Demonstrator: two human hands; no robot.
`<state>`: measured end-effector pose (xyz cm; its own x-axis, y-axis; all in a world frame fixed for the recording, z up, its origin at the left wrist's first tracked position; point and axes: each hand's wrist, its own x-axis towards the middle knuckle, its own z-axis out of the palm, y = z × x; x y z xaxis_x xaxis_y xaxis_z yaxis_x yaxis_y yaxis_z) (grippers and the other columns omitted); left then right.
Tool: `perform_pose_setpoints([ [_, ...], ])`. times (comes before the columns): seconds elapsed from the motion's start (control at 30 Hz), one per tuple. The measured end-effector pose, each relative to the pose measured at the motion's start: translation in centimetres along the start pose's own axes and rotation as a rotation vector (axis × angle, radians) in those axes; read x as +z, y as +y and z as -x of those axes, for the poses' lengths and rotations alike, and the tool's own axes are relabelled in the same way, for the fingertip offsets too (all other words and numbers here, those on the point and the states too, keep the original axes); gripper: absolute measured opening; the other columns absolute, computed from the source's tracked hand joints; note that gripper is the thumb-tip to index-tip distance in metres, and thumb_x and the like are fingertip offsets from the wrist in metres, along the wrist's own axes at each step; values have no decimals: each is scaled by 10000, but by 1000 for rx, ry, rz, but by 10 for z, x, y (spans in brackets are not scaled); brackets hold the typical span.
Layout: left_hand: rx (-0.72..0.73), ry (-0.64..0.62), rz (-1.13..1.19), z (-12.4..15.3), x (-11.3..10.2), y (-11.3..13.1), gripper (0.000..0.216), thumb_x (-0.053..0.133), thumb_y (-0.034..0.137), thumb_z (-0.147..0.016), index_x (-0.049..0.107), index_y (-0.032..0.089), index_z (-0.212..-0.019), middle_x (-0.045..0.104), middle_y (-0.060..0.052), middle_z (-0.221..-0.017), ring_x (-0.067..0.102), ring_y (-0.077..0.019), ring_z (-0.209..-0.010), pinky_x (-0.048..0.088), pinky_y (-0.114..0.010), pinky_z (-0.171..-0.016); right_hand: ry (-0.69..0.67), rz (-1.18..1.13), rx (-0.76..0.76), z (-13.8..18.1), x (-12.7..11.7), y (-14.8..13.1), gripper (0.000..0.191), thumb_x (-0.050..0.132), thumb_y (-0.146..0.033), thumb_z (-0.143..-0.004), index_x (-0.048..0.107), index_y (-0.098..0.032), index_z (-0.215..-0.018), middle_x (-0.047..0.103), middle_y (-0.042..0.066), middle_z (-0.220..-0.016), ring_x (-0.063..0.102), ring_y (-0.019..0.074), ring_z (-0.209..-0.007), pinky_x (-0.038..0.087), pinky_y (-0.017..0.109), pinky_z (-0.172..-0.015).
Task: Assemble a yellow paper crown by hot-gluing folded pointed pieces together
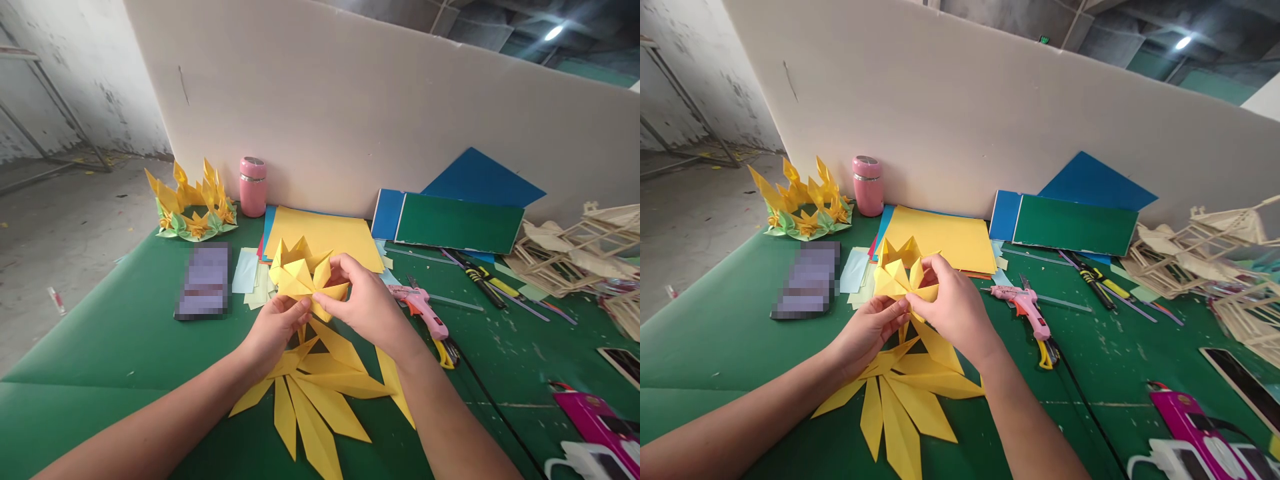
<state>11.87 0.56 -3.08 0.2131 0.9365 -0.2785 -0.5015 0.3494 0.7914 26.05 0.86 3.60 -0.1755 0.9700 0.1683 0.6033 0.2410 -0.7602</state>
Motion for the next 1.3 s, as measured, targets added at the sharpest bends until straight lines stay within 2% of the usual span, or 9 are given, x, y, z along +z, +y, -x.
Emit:
perform_pose_setpoints([
  [0.27,-27,14,26,1,1,0,293,855,306,-550,699,173,-758,694,-7,-782,602,-116,-734,471,-252,-766,8,108,30,2,4,1,324,607,-164,-696,467,-251,-975,684,34,-914,662,227,-869,501,341,-711],
  [0.57,-31,20,11,3,1,0,307,857,326,-541,701,173,-755,669,5,-750,573,-107,-697,463,-248,-745,-22,57,56,2,4,0,381,558,-140,-708,457,-266,-1052,655,13,-871,641,191,-789,490,315,-695],
  [0.8,-19,1,-27,1,-2,-1,290,835,334,-579,697,179,-781,675,1,-775,580,-113,-708,459,-258,-744,-72,7,21,-1,0,1,207,579,-153,-700,516,-245,-875,656,6,-893,633,199,-877,485,319,-744],
  [1.3,17,-69,-18,-1,-3,0,287,826,322,-609,730,200,-850,733,-32,-880,615,-148,-828,454,-271,-814,-24,21,-4,-2,2,5,284,555,-150,-694,504,-256,-953,659,-2,-836,653,197,-790,491,308,-668],
])
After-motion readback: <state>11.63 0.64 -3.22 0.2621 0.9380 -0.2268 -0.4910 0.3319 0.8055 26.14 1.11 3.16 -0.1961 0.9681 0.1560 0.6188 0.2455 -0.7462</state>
